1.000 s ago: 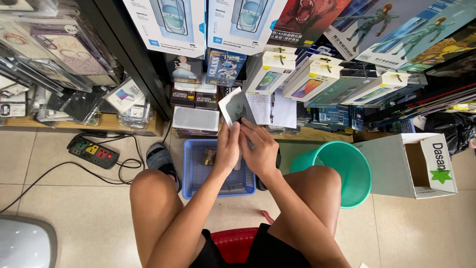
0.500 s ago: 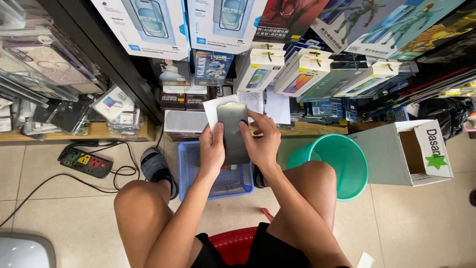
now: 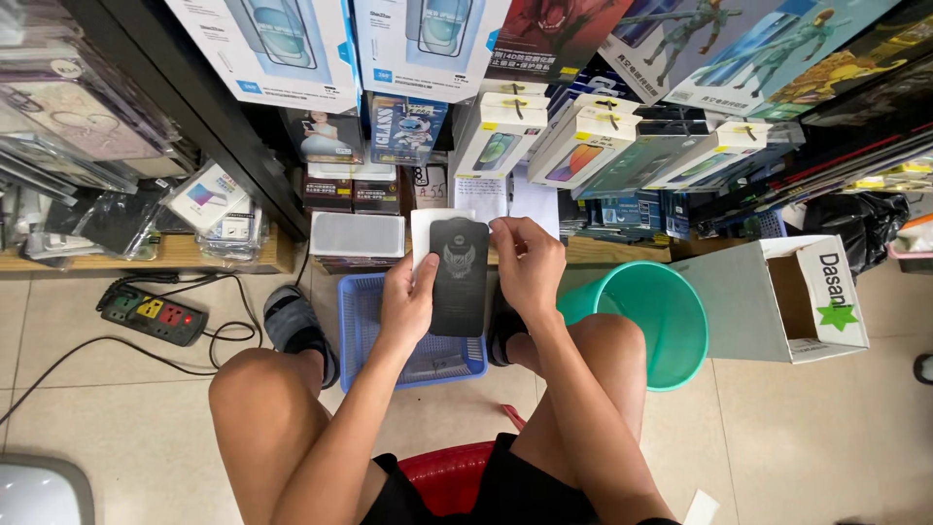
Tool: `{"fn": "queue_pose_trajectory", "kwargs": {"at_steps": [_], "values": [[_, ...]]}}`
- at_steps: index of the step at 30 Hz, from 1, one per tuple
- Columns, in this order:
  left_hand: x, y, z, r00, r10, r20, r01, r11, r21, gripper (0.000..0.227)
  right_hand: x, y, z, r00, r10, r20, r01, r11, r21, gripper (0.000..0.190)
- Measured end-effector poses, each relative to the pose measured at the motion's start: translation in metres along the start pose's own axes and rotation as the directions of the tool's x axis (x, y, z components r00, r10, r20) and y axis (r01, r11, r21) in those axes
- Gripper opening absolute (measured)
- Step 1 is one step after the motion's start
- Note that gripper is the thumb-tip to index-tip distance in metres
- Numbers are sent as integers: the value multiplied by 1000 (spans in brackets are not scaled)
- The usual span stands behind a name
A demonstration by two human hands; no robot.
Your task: The person wipes a product box with a cloth and removes screen protectors from their individual white paper sleeves.
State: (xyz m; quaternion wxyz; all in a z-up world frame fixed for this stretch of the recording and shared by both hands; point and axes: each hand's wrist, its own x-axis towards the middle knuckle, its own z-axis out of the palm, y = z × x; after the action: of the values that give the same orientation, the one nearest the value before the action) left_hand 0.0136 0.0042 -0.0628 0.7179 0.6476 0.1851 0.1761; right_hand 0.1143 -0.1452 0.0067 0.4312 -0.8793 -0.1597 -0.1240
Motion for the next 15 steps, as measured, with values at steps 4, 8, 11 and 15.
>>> {"fn": "queue_pose_trajectory", "kwargs": {"at_steps": [4, 8, 11, 15], "values": [[-3, -6, -6, 996, -46, -75, 39, 994, -99, 25, -1, -13, -5, 999, -38, 39, 31, 983, 178, 16], [-8, 51, -1, 989, -73, -126, 49, 981, -186, 24, -9, -19, -2, 981, -151, 124, 119, 966, 231, 6], [-7, 56, -1, 986, -78, -146, 44, 975, -218, 25, -14, -23, 2, 964, -239, 120, 206, 950, 234, 4], [-8, 25, -4, 983, -96, -158, 56, 969, -239, 25, -17, -35, -2, 940, -335, 73, 307, 917, 255, 4]]}}
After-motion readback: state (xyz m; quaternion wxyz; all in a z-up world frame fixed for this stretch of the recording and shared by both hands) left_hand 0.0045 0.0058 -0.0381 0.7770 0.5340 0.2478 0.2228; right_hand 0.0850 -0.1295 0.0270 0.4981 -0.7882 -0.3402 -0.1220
